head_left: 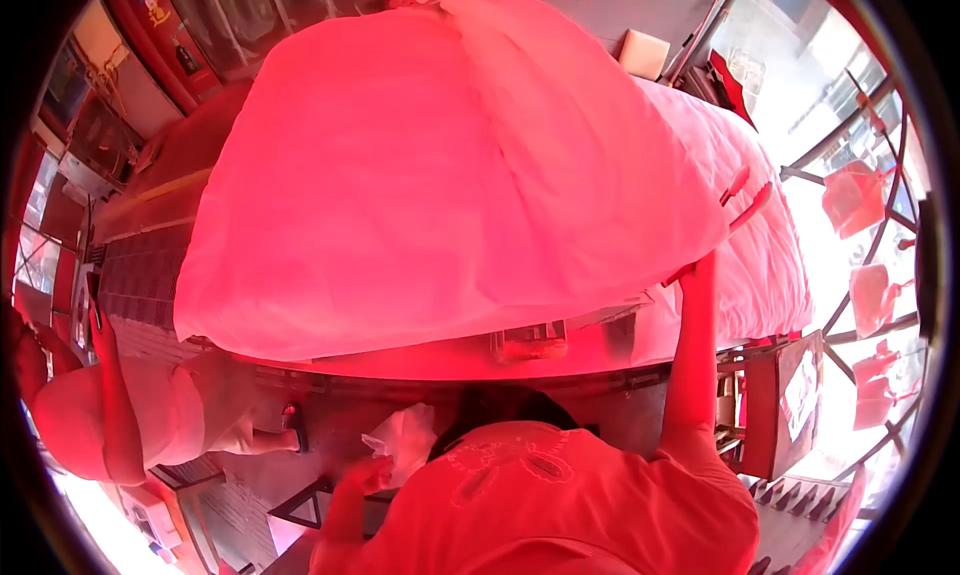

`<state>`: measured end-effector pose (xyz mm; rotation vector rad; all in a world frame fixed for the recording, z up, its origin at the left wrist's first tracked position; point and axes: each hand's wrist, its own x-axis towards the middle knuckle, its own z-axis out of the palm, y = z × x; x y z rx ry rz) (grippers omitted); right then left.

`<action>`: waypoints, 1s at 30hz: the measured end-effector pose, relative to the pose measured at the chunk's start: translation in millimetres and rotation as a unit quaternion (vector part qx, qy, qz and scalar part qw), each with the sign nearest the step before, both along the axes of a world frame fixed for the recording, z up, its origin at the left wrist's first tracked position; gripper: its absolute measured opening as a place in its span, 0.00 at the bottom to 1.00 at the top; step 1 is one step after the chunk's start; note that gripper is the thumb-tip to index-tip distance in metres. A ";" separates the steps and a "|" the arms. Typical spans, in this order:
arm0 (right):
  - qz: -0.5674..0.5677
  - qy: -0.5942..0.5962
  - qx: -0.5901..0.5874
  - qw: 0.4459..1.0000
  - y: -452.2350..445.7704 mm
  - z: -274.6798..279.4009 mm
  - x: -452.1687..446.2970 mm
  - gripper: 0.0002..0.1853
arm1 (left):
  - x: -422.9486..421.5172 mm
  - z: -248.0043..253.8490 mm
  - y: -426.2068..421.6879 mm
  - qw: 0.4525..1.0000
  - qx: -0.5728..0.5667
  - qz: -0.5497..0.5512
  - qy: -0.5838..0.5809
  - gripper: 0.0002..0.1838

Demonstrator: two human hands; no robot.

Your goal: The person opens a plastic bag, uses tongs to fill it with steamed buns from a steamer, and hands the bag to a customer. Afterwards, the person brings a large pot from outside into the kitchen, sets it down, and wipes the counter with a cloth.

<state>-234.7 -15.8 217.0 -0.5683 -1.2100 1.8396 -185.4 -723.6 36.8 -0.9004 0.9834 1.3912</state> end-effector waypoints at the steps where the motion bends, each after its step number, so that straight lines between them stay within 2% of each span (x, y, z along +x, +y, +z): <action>1: -0.016 0.014 -0.087 0.996 17.0 -0.4 6.3 0.15 | -6.0 5.9 13.4 1.000 0.012 -0.002 0.004 0.06; 2: 0.038 -0.005 -0.069 0.997 31.2 -2.1 17.5 0.13 | -7.7 10.3 22.5 1.000 0.023 -0.003 0.007 0.06; 4: 0.150 -0.046 -0.034 0.987 18.3 28.4 28.4 0.11 | -4.0 14.8 33.5 0.997 0.047 -0.057 0.017 0.05; 5: 0.061 -0.077 0.001 0.995 5.4 40.4 25.7 0.05 | 1.9 16.4 36.9 0.995 0.058 -0.080 0.018 0.05; 8: -0.010 -0.125 0.069 0.990 16.6 45.0 65.5 0.05 | 15.7 16.2 38.9 0.968 0.021 -0.170 0.185 0.03; 10: -0.148 -0.182 0.134 0.963 0.9 70.0 81.7 0.07 | 24.7 47.7 63.0 0.968 0.026 -0.098 0.231 0.03; 11: -0.175 -0.195 0.221 0.939 -2.6 75.5 80.7 0.07 | 31.4 69.4 78.1 0.966 0.027 -0.066 0.250 0.03; 12: -0.139 -0.205 0.237 0.940 -17.3 89.9 75.7 0.10 | 39.1 90.5 95.9 0.952 0.031 -0.068 0.296 0.04; 13: -0.112 -0.238 0.358 0.896 -26.2 97.2 60.8 0.14 | 44.0 111.0 118.9 0.935 0.035 -0.072 0.345 0.05; 14: -0.049 -0.266 0.371 0.888 -44.3 110.0 43.8 0.17 | 50.1 129.8 137.0 0.916 0.038 -0.077 0.391 0.06; 15: -0.022 -0.279 0.441 0.853 -51.8 108.1 20.3 0.20 | 54.9 145.5 151.7 0.917 0.052 -0.075 0.388 0.07; 16: -0.037 -0.290 0.540 0.789 -49.9 82.5 -14.4 0.28 | 55.7 159.4 166.3 0.916 0.069 -0.074 0.387 0.08; 17: -0.052 -0.354 0.589 0.725 -75.2 85.1 -30.0 0.34 | 60.1 171.0 178.1 0.915 0.088 -0.076 0.387 0.09; 18: -0.022 -0.305 0.638 0.707 -80.1 48.9 -55.7 0.42 | 67.1 179.8 187.6 0.915 0.131 -0.064 0.375 0.07; 19: 0.086 -0.399 0.630 0.660 -97.7 37.3 -59.4 0.51 | 71.3 186.5 198.8 0.913 0.178 -0.058 0.362 0.05; 21: 0.153 -0.407 0.652 0.621 -103.1 32.7 -34.4 0.48 | 51.2 201.2 229.2 0.910 0.267 -0.086 0.304 0.06; 23: 0.128 -0.267 0.634 0.714 -76.1 -2.1 -13.0 0.38 | 61.6 209.2 264.2 0.919 0.320 -0.094 0.212 0.07; 25: 0.040 -0.284 0.613 0.736 -43.2 15.0 44.4 0.35 | 69.1 202.2 311.1 0.918 0.329 -0.147 0.164 0.08; 27: 0.025 -0.329 0.438 0.836 -28.8 22.4 105.5 0.32 | 64.7 189.7 344.6 0.911 0.336 -0.224 0.086 0.09; 28: 0.024 -0.283 0.416 0.864 -18.9 23.2 137.7 0.29 | 63.3 172.4 360.0 0.905 0.340 -0.254 0.038 0.09; 29: 0.002 -0.328 0.492 0.807 -12.9 30.9 174.3 0.27 | 64.0 161.0 376.9 0.898 0.341 -0.279 -0.007 0.09; 30: -0.026 -0.378 0.523 0.764 -15.1 54.0 215.9 0.26 | 65.9 159.6 392.7 0.898 0.314 -0.308 0.004 0.08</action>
